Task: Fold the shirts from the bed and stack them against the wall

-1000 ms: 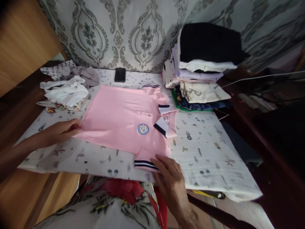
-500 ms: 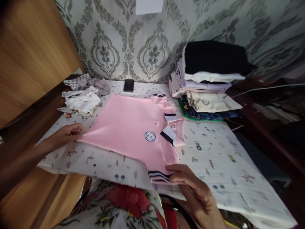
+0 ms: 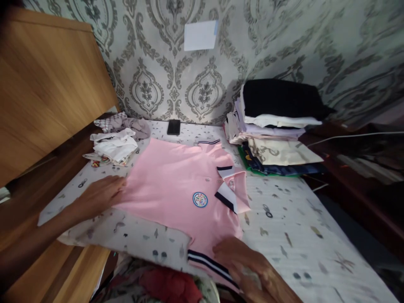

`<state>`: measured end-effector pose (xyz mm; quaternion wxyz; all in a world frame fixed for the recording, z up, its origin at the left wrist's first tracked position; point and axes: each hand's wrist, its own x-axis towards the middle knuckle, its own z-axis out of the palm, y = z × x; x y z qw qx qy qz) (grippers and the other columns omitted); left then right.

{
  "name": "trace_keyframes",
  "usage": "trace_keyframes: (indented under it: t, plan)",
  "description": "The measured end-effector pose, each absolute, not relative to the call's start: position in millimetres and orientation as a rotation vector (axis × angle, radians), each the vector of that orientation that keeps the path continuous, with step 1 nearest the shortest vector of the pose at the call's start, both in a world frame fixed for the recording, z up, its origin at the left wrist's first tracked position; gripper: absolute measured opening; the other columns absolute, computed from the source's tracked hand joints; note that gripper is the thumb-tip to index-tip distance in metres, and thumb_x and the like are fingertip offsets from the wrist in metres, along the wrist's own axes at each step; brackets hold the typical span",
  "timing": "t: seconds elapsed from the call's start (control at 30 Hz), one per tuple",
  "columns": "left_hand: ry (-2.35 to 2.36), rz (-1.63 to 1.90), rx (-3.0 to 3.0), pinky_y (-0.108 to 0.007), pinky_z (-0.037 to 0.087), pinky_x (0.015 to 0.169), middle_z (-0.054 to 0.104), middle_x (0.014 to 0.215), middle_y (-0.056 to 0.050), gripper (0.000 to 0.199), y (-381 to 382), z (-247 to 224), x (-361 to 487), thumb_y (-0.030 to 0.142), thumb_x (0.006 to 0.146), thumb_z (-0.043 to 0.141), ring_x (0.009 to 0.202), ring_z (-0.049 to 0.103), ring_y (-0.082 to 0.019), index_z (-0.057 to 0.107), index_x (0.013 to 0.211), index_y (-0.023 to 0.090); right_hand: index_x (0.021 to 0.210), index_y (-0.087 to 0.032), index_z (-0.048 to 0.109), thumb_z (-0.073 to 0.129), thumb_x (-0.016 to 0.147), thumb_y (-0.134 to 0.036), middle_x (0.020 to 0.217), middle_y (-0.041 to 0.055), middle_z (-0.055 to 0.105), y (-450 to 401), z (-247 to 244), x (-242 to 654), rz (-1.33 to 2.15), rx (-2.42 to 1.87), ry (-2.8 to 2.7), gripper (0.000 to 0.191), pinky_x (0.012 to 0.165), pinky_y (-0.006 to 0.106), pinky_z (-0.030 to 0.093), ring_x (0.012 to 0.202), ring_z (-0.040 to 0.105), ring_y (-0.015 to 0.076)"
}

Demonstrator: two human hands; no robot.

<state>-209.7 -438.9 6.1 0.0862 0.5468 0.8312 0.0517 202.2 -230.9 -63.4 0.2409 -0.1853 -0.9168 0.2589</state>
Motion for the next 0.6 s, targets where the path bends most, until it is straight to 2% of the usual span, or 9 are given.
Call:
trace_keyframes:
  t: [0.1, 0.17, 0.23, 0.3, 0.37, 0.47, 0.6]
  plan:
    - [2.277, 0.394, 1.849, -0.043, 0.047, 0.099, 0.063, 0.125, -0.014, 0.034, -391.5, -4.9, -173.4, 0.029, 0.098, 0.033, 0.117, 0.058, -0.026, 0.052, 0.124, 0.02, 0.118, -0.035, 0.07, 0.056, 0.095, -0.035, 0.108, 0.0078, 0.074, -231.6, -47.5, 169.3, 0.914, -0.412, -2.573, 0.027, 0.074, 0.038, 0.066, 0.096, 0.074, 0.0262]
    - [2.134, 0.44, 1.937, -0.042, 0.039, 0.113, 0.047, 0.151, -0.018, 0.046, -361.9, -21.4, -153.7, 0.033, 0.101, 0.032, 0.14, 0.044, -0.026, 0.041, 0.143, 0.017, 0.11, -0.029, 0.072, 0.053, 0.098, -0.033, 0.108, 0.0074, 0.073, -237.6, -34.8, 140.0, 1.065, -0.337, -2.627, 0.023, 0.08, 0.037, 0.064, 0.099, 0.071, 0.0236]
    - [2.056, 0.377, 1.979, -0.038, 0.028, 0.123, 0.03, 0.163, -0.018, 0.057, -343.7, -38.9, -145.6, 0.041, 0.103, 0.03, 0.152, 0.026, -0.024, 0.032, 0.152, 0.013, 0.101, -0.026, 0.072, 0.057, 0.096, -0.03, 0.105, 0.0066, 0.071, -247.1, -26.0, 116.8, 1.107, -0.229, -2.707, 0.017, 0.081, 0.034, 0.062, 0.098, 0.07, 0.021]
    - [2.071, 0.29, 1.983, -0.041, 0.017, 0.127, 0.022, 0.167, -0.017, 0.065, -340.6, -53.2, -153.2, 0.049, 0.104, 0.026, 0.156, 0.013, -0.024, 0.028, 0.156, 0.011, 0.097, -0.025, 0.072, 0.064, 0.091, -0.028, 0.102, 0.0063, 0.069, -256.8, -23.5, 105.8, 1.0, -0.157, -2.774, 0.011, 0.077, 0.033, 0.062, 0.093, 0.068, 0.0203]
    - [2.196, 0.231, 1.936, -0.047, 0.013, 0.127, 0.021, 0.167, -0.017, 0.07, -351.0, -62.8, -174.7, 0.056, 0.103, 0.022, 0.156, 0.01, -0.026, 0.028, 0.157, 0.012, 0.097, -0.024, 0.071, 0.072, 0.084, -0.028, 0.102, 0.0067, 0.068, -264.0, -27.0, 106.6, 0.837, -0.124, -2.813, 0.014, 0.075, 0.034, 0.062, 0.092, 0.068, 0.0217]
    - [2.46, 0.167, 1.777, -0.052, 0.017, 0.124, 0.024, 0.165, -0.018, 0.07, -379.1, -69.6, -215.9, 0.055, 0.103, 0.022, 0.155, 0.016, -0.029, 0.03, 0.157, 0.012, 0.105, -0.025, 0.069, 0.075, 0.08, -0.029, 0.111, 0.0084, 0.07, -269.3, -38.7, 118.6, 0.617, -0.077, -2.809, 0.026, 0.081, 0.039, 0.062, 0.1, 0.067, 0.0253]
    - [2.637, 0.103, 1.631, -0.05, 0.021, 0.122, 0.029, 0.164, -0.02, 0.063, -409.6, -69.4, -249.5, 0.044, 0.103, 0.025, 0.154, 0.022, -0.03, 0.033, 0.154, 0.008, 0.123, -0.023, 0.063, 0.058, 0.089, -0.016, 0.122, 0.0109, 0.07, -275.4, -51.3, 131.6, 0.412, -0.052, -2.76, 0.035, 0.089, 0.046, 0.061, 0.11, 0.066, 0.0264]
